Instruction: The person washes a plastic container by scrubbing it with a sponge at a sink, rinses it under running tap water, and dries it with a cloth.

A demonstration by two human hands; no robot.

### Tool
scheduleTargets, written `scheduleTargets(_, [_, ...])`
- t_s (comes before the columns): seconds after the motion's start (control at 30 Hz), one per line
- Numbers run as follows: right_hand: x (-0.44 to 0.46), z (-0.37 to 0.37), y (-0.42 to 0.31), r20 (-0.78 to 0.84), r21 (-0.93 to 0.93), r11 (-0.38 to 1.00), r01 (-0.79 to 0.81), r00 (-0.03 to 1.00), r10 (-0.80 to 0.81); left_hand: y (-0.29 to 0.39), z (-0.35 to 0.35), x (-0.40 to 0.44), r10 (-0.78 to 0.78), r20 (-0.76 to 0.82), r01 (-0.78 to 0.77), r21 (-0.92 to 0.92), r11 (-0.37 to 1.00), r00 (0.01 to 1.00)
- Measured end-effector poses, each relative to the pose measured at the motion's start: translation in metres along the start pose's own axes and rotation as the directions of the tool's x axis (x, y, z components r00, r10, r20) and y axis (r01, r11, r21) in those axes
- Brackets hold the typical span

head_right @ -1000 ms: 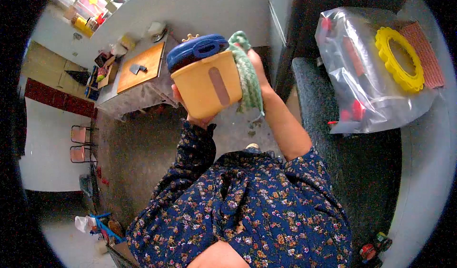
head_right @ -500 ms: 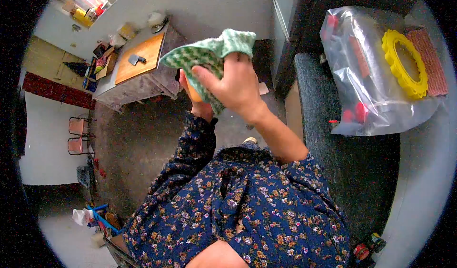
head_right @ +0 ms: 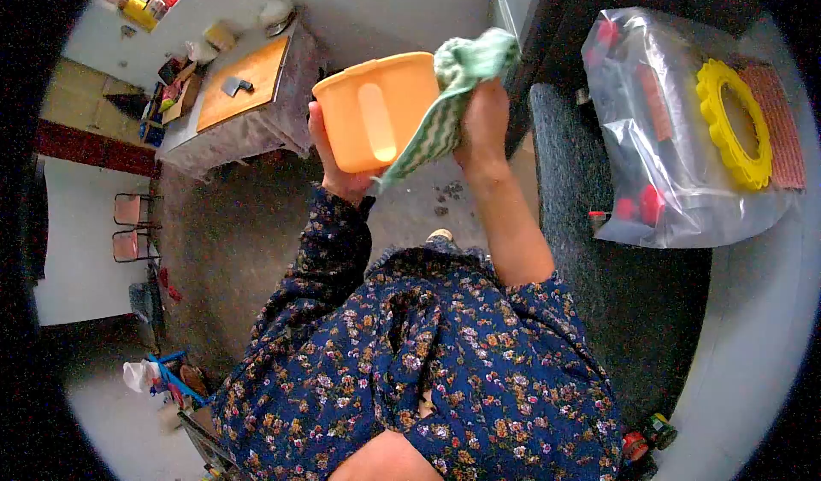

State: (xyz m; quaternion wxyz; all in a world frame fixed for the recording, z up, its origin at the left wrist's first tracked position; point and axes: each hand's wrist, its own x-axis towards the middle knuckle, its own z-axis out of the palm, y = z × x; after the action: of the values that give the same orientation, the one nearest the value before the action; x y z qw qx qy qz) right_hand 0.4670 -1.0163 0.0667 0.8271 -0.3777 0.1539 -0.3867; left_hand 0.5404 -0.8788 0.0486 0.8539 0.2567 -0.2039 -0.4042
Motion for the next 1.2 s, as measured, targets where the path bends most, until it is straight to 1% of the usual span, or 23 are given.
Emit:
scheduleTargets(0.03, [0.002,-0.001,-0.003,0.043,0.162,0.981,-0.105,0.994,0.099,-0.003,0.004,0.001,-0.006,0.02,0.008,-0.102,0.995,1.0])
scheduleTargets(0.07, [-0.004,0.0,-0.001,0.097,0.184,0.98,-0.071,0.994,0.054,-0.006,0.009,0.003,0.005,-0.009,-0.006,-0.105,0.994,1.0])
scheduleTargets(0.1, [-0.01,0.009,0.003,0.073,0.244,0.968,-0.056,0.997,0.039,-0.007,0.01,0.006,0.029,-0.018,-0.031,-0.099,0.995,0.999])
scheduleTargets(0.17, [-0.02,0.001,0.01,0.088,-0.002,0.999,-0.045,0.995,0.045,-0.01,0.012,0.011,0.071,-0.034,-0.074,-0.086,0.994,0.997])
scheduleTargets(0.2, [-0.02,0.004,0.01,0.037,-0.057,0.998,-0.03,0.999,0.033,-0.012,0.01,0.01,0.069,-0.104,-0.075,-0.054,0.996,0.992])
scheduleTargets(0.3, [-0.016,0.008,0.002,0.005,0.114,0.987,-0.117,0.993,0.117,-0.022,0.011,0.013,0.176,-0.081,-0.157,0.196,0.968,0.981])
scheduleTargets(0.33, [-0.02,0.014,0.001,-0.039,0.238,0.969,-0.065,0.996,0.076,-0.025,0.01,0.013,0.197,-0.051,-0.186,0.167,0.968,0.979])
scheduleTargets(0.43, [-0.023,0.02,0.011,-0.079,0.355,0.932,-0.076,0.991,0.111,-0.036,0.003,0.015,0.288,0.001,-0.282,0.202,0.938,0.958])
scheduleTargets(0.47, [-0.029,0.023,0.014,-0.131,0.324,0.942,-0.082,0.983,0.13,-0.037,0.001,0.014,0.293,0.001,-0.288,0.2,0.937,0.956])
scheduleTargets(0.57, [-0.046,0.023,0.014,-0.071,0.315,0.919,-0.238,0.96,0.273,-0.024,0.001,0.01,0.23,0.031,-0.216,0.483,0.848,0.973])
scheduleTargets(0.6, [-0.049,0.014,0.017,0.004,0.32,0.921,-0.224,0.972,0.235,-0.018,0.003,0.009,0.221,0.074,-0.224,0.556,0.8,0.972])
scheduleTargets(0.7, [-0.065,-0.006,0.014,-0.091,0.098,0.957,-0.274,0.955,0.283,-0.003,0.006,0.006,0.208,0.165,-0.266,0.584,0.767,0.964])
scheduleTargets(0.73, [-0.068,-0.009,0.001,-0.091,0.031,0.964,-0.264,0.96,0.266,-0.001,0.001,0.005,0.182,0.122,-0.219,0.573,0.79,0.976])
scheduleTargets(0.8, [-0.056,-0.026,-0.011,-0.151,-0.052,0.996,-0.071,0.987,0.062,0.005,-0.002,0.002,0.167,0.142,-0.219,0.584,0.781,0.976])
scheduleTargets(0.83, [-0.051,-0.022,-0.03,-0.068,0.014,1.0,-0.021,0.997,0.022,0.006,-0.003,0.002,0.16,0.154,-0.22,0.591,0.776,0.975])
scheduleTargets(0.87, [-0.048,-0.011,-0.053,-0.008,0.064,0.998,0.019,1.0,-0.019,0.004,-0.007,0.002,0.249,0.202,-0.32,0.659,0.681,0.947])
scheduleTargets(0.9, [-0.041,-0.008,-0.072,0.35,0.268,0.962,-0.042,0.935,-0.057,0.006,-0.005,0.001,0.244,0.216,-0.325,0.674,0.664,0.945])
scheduleTargets(0.97, [-0.031,-0.007,-0.1,0.478,0.27,0.963,0.017,0.865,-0.15,0.01,0.0,-0.003,0.232,0.241,-0.335,0.7,0.631,0.942])
scheduleTargets(1.03, [-0.037,0.022,-0.12,0.441,0.242,0.97,0.026,0.887,-0.134,0.009,-0.002,-0.002,0.231,0.288,-0.366,0.801,0.473,0.929])
scheduleTargets(1.07, [-0.038,0.019,-0.116,0.448,-0.079,0.963,0.258,0.872,-0.197,0.007,0.0,-0.001,0.227,0.294,-0.365,0.834,0.415,0.929])
scheduleTargets(1.1, [-0.037,0.022,-0.11,0.449,-0.354,0.846,0.398,0.866,-0.219,0.004,0.001,-0.001,0.222,0.301,-0.364,0.861,0.355,0.928])
scheduleTargets(1.17, [-0.039,0.044,-0.09,0.467,-0.668,0.626,0.403,0.881,-0.069,-0.003,0.003,-0.003,0.265,0.333,-0.415,0.83,0.373,0.905])
scheduleTargets(1.2, [-0.037,0.052,-0.076,0.454,-0.721,0.605,0.338,0.89,0.045,-0.008,0.004,-0.004,0.29,0.35,-0.442,0.814,0.377,0.891])
